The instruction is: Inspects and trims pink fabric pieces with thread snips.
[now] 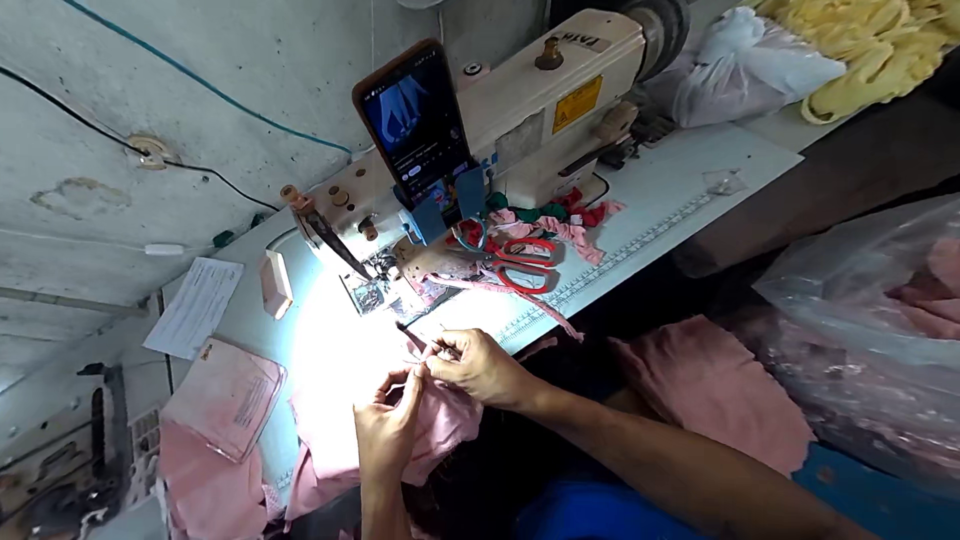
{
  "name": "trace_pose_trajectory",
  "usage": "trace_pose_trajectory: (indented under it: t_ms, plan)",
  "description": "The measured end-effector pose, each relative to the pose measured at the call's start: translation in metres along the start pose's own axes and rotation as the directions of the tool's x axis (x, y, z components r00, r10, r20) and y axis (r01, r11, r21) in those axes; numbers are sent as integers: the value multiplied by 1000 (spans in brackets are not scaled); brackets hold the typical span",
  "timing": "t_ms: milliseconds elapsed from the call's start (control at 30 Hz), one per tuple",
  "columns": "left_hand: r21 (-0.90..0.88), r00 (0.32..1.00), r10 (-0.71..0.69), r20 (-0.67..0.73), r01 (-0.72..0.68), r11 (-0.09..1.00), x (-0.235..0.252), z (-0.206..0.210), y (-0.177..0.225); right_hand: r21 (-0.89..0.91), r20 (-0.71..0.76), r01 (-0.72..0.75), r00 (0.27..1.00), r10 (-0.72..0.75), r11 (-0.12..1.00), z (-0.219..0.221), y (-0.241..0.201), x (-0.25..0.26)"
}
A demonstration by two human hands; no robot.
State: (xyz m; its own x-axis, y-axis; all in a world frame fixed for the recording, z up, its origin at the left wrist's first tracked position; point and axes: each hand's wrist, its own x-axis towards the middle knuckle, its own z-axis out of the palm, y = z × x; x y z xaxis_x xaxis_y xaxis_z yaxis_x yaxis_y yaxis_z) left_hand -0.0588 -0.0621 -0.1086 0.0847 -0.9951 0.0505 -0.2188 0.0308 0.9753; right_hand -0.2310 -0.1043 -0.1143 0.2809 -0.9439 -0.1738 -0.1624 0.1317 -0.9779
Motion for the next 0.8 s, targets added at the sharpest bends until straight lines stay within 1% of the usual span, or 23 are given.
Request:
trace_pose_trajectory:
  t_ms: [67,100,133,200,267,300,400,500,700,800]
  plan:
    - [46,1000,-20,-1,20,999,3,1,5,-106,-49,26,998,-31,994,-2,-5,-8]
    - [82,1000,-17,-10,18,996,3,2,7,-154,-96,71,992,-87,985,-1,-8,-15]
    - [110,1000,-13,-18,15,994,3,2,8,-169,-122,115,983,-137,979,0,-10,-23]
    - [125,999,-27,-37,31,992,1,2,11,-112,-90,159,981,-170,981,-1,-13,-37]
    - [103,999,-38,-26,41,994,-1,2,13,-50,-7,146,989,-146,988,-3,-14,-46]
    - [85,999,-39,-21,41,996,0,2,13,-51,11,141,990,-141,989,-3,-12,-47]
    - [33,1000,-27,0,27,999,-1,3,12,-163,-14,105,994,-108,981,-1,-6,-47]
    - [11,1000,-27,4,27,1000,-1,3,12,-224,-48,99,993,-112,970,2,-4,-45]
    - [29,1000,-9,5,8,1000,-1,6,11,-274,-95,86,989,-116,958,4,-4,-41]
    - [42,1000,-1,2,1,999,-1,7,11,-268,-105,80,988,-112,960,4,-5,-39]
